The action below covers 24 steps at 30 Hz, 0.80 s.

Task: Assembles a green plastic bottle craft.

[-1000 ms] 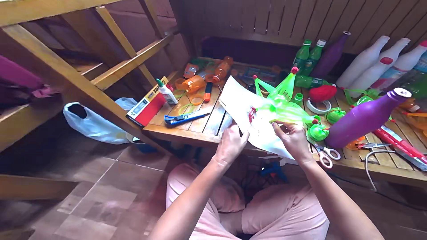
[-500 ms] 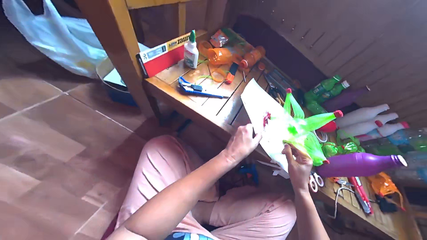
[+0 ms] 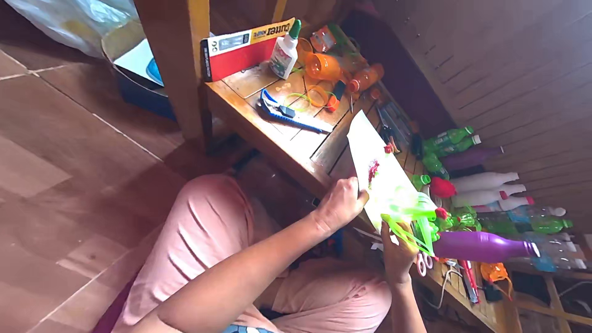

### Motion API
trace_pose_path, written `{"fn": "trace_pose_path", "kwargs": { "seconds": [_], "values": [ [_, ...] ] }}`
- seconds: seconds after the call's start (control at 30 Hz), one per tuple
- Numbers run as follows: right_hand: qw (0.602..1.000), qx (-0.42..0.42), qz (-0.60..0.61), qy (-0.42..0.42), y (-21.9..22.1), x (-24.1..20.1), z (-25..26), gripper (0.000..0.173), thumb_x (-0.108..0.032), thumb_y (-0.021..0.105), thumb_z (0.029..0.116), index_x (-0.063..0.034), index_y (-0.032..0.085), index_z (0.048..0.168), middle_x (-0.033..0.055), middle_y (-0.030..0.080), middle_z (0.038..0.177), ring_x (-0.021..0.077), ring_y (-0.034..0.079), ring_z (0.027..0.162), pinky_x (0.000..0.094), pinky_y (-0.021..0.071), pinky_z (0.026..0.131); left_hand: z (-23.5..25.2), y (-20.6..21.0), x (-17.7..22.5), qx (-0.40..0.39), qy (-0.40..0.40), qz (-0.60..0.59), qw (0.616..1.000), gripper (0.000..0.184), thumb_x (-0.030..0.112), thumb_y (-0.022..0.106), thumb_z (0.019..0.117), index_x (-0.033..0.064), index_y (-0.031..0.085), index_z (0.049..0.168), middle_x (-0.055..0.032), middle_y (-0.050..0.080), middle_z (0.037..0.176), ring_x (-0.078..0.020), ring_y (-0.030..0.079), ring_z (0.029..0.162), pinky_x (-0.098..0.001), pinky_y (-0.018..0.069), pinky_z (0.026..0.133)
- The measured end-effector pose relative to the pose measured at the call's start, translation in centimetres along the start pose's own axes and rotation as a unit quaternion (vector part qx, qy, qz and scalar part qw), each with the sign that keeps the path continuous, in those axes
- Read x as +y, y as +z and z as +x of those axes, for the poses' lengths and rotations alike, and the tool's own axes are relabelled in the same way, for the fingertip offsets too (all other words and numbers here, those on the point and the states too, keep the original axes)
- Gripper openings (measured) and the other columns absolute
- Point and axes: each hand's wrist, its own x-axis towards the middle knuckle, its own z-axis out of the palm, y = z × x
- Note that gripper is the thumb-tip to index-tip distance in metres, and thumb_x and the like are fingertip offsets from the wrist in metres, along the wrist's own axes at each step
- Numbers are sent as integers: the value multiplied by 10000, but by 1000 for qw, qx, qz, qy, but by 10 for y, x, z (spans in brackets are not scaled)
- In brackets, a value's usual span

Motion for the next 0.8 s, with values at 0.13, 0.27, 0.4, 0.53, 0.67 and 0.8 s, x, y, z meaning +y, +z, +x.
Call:
{"fn": "trace_pose_path", "kwargs": {
  "seconds": [0.13,0.27,0.4,0.53,0.67,0.8],
  "values": [
    [1000,-4,-24,-15,-1,-1,-4,95,-14,738,838,67,749,886,135,736,950,22,676,988,125,507,910,0,-6,0,-22,-3,-15,1000,341,211,567,1025,-116,637,1089,-265,676,1030,-348,676,1022,-465,516,921],
    [1000,-2,-26,-9,-3,0,-13,84,-39,744,847,40,751,874,106,734,931,27,679,976,142,517,913,0,-15,0,-58,-34,-56,996,317,200,542,1044,-94,616,1137,-203,667,978,-255,677,886,-408,542,850],
    [1000,-5,-14,-2,-5,-3,-18,64,-47,737,865,14,740,882,79,730,948,19,674,996,156,527,926,-3,-17,-3,-64,-61,-116,989,255,157,500,1066,-72,598,1120,-91,640,800,-110,624,666,-277,539,699],
    [1000,-8,-13,-19,-5,-9,-20,70,-84,748,889,-20,750,918,68,723,954,37,671,992,173,534,919,-10,-14,-7,-49,-81,-172,980,183,117,508,1067,-55,568,1084,-44,622,742,-49,620,607,-205,537,639],
    [999,-32,-24,-28,-10,-9,-21,74,-114,732,917,-47,759,933,69,720,1001,39,659,1041,171,518,953,-12,-11,-9,-31,-81,-188,978,177,113,562,1048,-55,557,1102,-51,649,760,-54,651,603,-203,564,632],
    [995,-43,-73,-54,-13,-6,-22,94,-149,734,917,-58,752,903,93,704,941,78,658,983,171,503,928,-14,-10,-9,-18,-72,-177,981,202,109,584,1034,-70,561,1126,-67,645,762,-59,652,603,-209,566,631]
  ]
}}
